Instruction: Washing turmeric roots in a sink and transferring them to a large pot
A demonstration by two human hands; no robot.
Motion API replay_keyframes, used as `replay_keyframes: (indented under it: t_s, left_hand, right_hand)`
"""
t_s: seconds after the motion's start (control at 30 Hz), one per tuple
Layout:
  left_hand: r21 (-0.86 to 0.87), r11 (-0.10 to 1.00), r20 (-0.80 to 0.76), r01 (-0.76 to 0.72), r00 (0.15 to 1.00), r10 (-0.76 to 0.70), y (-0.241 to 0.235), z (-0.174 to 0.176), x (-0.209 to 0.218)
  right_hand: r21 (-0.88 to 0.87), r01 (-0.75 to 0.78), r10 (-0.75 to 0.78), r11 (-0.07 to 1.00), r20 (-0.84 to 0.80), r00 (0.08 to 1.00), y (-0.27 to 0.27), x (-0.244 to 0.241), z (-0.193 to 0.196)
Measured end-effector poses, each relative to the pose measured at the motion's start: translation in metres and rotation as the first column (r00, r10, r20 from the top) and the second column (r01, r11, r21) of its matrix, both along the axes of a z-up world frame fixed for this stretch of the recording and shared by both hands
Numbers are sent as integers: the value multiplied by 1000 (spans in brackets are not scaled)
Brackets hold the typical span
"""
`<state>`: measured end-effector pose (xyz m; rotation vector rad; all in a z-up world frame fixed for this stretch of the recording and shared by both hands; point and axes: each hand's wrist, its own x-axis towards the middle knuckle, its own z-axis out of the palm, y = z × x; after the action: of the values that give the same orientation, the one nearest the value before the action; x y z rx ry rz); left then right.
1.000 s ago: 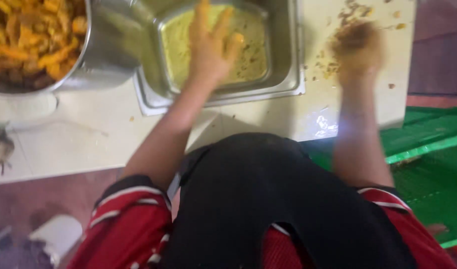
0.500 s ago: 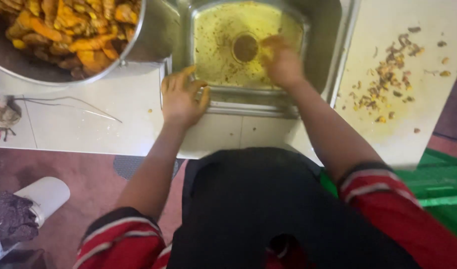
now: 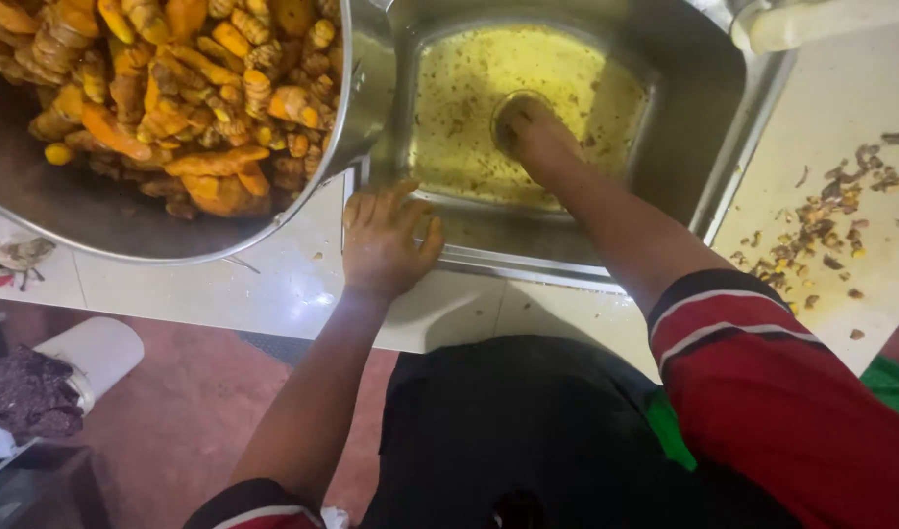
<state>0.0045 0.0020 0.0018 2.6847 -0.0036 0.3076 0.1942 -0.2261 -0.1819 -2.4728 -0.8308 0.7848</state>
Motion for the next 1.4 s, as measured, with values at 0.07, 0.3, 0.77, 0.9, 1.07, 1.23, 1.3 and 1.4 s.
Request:
replay_keyframes:
  t_s: [0.07, 0.3, 0.77, 0.9, 1.07, 1.23, 1.3, 1.4]
  left_hand:
    - [-33, 999, -4, 11, 1000, -11, -4, 2, -2]
    - [51, 998, 86, -24, 996, 20, -2, -18, -1]
    - [-33, 999, 57, 32, 998, -30, -3, 8, 2]
    - [-17, 999, 81, 31, 996, -29, -2, 10, 5]
    - [-21, 999, 68, 30, 997, -28, -4, 6, -5]
    - [10, 999, 0, 37, 999, -37, -3, -2, -9]
    - [26, 999, 22, 43, 999, -44, -5, -3, -13]
    - [63, 997, 29, 37, 999, -39, -5, -7, -12]
  right_hand:
    - [-75, 14, -14, 997, 5, 1000, 9, -3, 49]
    - [-327, -122, 196, 937, 202, 960, -7, -7, -22]
    - [-663, -125, -100, 738, -291, 951, 42, 26, 31]
    - [-543, -121, 31, 831, -171, 985, 18, 26, 34]
    - [-349, 431, -546, 832, -378, 748, -38, 0, 177]
    - [21, 789, -764, 614, -235, 601, -165, -39, 252]
    - [17, 834, -829, 551, -104, 550, -191, -63, 301]
    - [86, 888, -892, 451, 89, 444, -254, -79, 294]
